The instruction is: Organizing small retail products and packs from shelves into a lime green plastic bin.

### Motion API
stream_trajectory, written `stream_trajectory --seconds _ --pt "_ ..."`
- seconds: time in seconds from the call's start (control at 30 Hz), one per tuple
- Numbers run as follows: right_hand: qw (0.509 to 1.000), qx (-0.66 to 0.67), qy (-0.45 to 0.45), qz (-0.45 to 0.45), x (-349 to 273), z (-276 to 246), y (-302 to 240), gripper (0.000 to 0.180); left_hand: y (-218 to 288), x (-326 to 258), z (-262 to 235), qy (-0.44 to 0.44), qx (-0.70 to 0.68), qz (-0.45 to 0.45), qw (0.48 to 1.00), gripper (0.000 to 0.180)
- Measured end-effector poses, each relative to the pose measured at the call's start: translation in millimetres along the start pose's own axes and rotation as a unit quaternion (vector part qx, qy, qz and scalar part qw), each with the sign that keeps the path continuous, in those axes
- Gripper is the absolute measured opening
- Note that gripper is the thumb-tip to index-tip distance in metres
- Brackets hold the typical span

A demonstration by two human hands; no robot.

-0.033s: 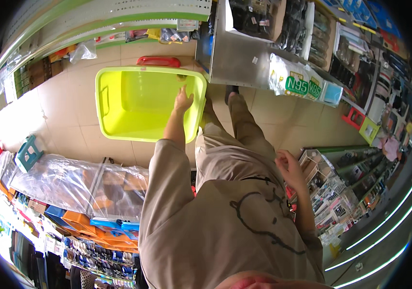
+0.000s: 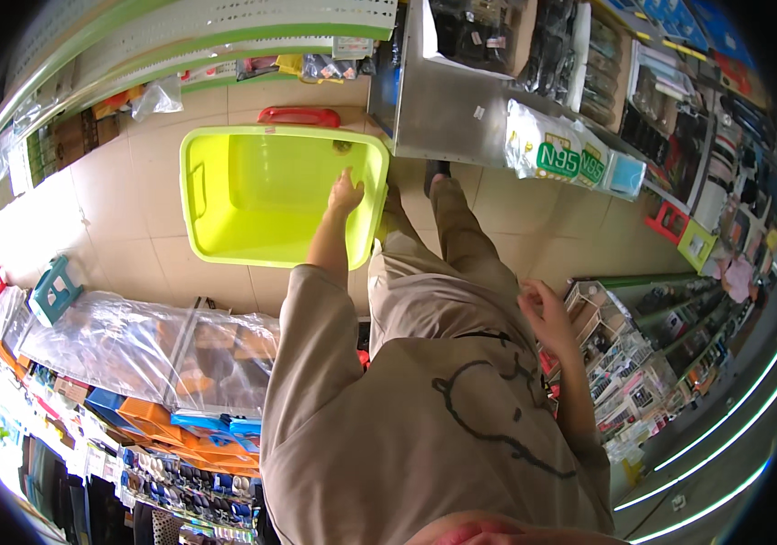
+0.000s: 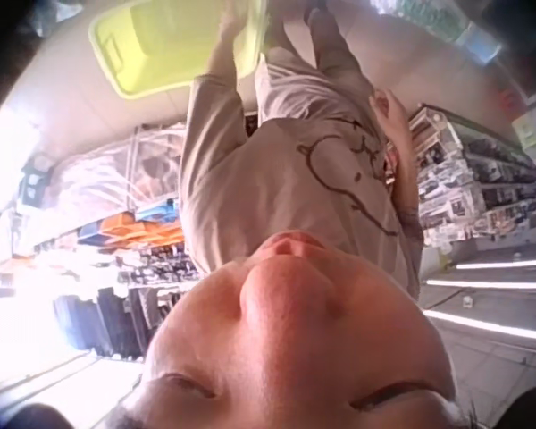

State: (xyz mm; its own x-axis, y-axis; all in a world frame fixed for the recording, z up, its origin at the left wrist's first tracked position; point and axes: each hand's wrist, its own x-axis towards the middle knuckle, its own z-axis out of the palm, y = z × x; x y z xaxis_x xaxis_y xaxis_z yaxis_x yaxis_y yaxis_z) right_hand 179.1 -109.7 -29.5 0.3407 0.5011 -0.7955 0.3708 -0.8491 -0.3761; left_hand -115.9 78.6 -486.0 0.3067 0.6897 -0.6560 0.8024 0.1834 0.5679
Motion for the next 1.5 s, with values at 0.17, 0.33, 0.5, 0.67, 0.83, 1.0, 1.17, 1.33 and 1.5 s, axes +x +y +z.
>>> stream_trajectory --seconds 0.17,0.33,0.5,0.67,0.83,1.0,1.17,1.33,1.5 --pt "0.989 0.110 0.033 -0.089 20.1 -5.0 -0.8 0.023 -15.6 -45.5 -10.0 -0.037 -0.006 -0.040 0.998 0.040" --pt "0.847 0.509 0.110 -0.107 17.4 -35.9 -52.5 0.015 11.4 -99.7 -63.3 0.020 -0.055 -0.076 0.995 0.037" --pt "0.721 0.653 0.050 -0.229 -12.8 -86.0 -84.0 0.034 47.0 -143.6 -108.1 0.089 -0.125 -0.042 0.987 0.036" --pt "0.671 0.682 -0.001 -0.291 -43.3 -122.2 -73.3 0.044 118.7 -187.5 -124.6 0.127 -0.135 -0.020 0.982 0.036" --pt "0.654 0.686 -0.016 -0.319 -58.3 -151.9 -46.1 0.048 196.9 -222.6 -111.4 0.112 -0.175 0.036 0.978 0.035" --pt "0.636 0.679 -0.004 -0.367 -53.0 -176.2 -11.3 0.046 248.3 -243.9 -84.3 0.084 -0.124 0.080 0.985 0.036" --pt "0.642 0.677 0.003 -0.360 -36.4 -195.7 17.1 0.044 210.5 -254.3 -54.7 0.085 -0.055 0.042 0.994 0.035" --pt "0.646 0.695 0.005 -0.315 6.2 -198.7 54.5 0.041 127.5 -277.5 -26.5 0.097 -0.008 -0.027 0.995 0.038" --pt "0.645 0.738 -0.050 -0.192 73.8 -170.9 116.1 0.037 111.6 -320.8 -17.6 0.021 0.160 -0.130 0.978 0.043"
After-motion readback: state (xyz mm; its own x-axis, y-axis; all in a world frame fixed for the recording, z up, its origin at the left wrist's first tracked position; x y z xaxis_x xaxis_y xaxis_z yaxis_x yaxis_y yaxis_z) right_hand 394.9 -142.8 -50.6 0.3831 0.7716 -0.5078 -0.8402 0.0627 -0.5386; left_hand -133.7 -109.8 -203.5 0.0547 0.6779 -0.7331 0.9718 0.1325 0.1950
